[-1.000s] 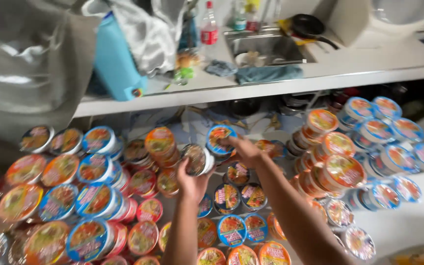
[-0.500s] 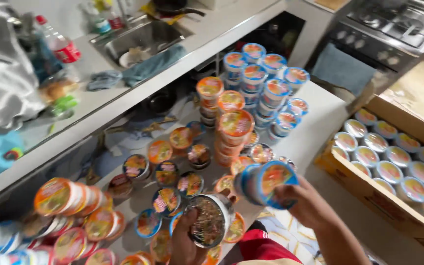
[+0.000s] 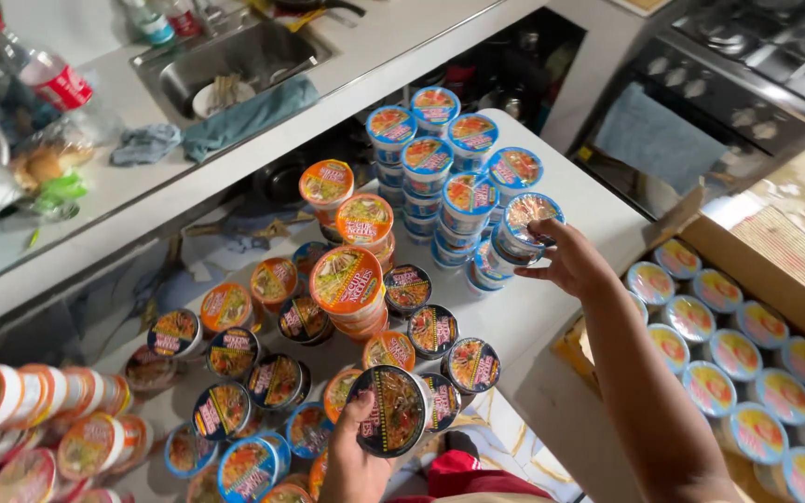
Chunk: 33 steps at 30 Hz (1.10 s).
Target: Organizes and stacks various brands and flavors of instant noodle cups on a table and inside cardboard boxes.
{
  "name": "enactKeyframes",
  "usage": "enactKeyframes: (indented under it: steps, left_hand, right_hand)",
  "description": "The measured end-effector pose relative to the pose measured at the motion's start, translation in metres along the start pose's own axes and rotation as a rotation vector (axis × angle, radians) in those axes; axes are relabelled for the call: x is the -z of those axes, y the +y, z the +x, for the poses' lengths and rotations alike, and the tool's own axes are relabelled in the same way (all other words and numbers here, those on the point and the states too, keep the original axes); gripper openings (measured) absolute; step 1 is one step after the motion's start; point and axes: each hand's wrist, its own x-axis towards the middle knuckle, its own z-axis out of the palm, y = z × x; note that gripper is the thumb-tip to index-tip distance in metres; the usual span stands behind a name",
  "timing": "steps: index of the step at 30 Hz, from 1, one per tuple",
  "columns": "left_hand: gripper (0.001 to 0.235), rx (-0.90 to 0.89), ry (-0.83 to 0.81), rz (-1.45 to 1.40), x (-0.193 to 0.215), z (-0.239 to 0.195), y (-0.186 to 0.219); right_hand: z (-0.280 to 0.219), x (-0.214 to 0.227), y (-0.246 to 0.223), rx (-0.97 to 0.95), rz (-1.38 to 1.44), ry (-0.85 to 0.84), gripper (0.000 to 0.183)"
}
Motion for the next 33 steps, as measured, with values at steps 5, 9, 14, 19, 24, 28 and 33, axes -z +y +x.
enactKeyframes:
  steps: [5,9,14,19,24,28,33]
  left_hand:
    - [0.044,-0.098,0.028,-0.018,-0.025,-0.01,-0.012]
    - [0.042,-0.154,0.032,-0.021,-0.03,-0.018,-0.014]
    - [0.044,-0.199,0.015,-0.025,-0.023,-0.025,-0.02]
    - [0.047,-0.288,0.072,-0.054,-0.004,-0.033,-0.012]
    - [0.046,-0.336,0.058,-0.086,0.026,-0.06,0.012]
    - [0.045,-0.325,0.027,-0.069,0.048,-0.089,0.045]
    - [0.041,-0.335,0.085,0.009,0.084,-0.117,0.096]
  right_hand:
    - [0.025,0.0,-0.002,-0.076,-0.07,-0.051,0.041]
    - [0.047,0.022,0.013,-0.085,-0.069,-0.121,0.048]
    - [-0.009,0.008,-0.007,0.013,-0.241,-0.021,0.064]
    - [-0.103,-0.013,-0.008,0.359,-0.209,-0.083,0.049]
    - [-0.185,-0.095,0.018,0.271,-0.555,-0.433,0.034]
    - [-0.226,-0.168,0.047,0.318,-1.008,-0.495,0.039]
    - [-0.227,-0.227,0.115,0.081,-0.907,-0.657,0.042]
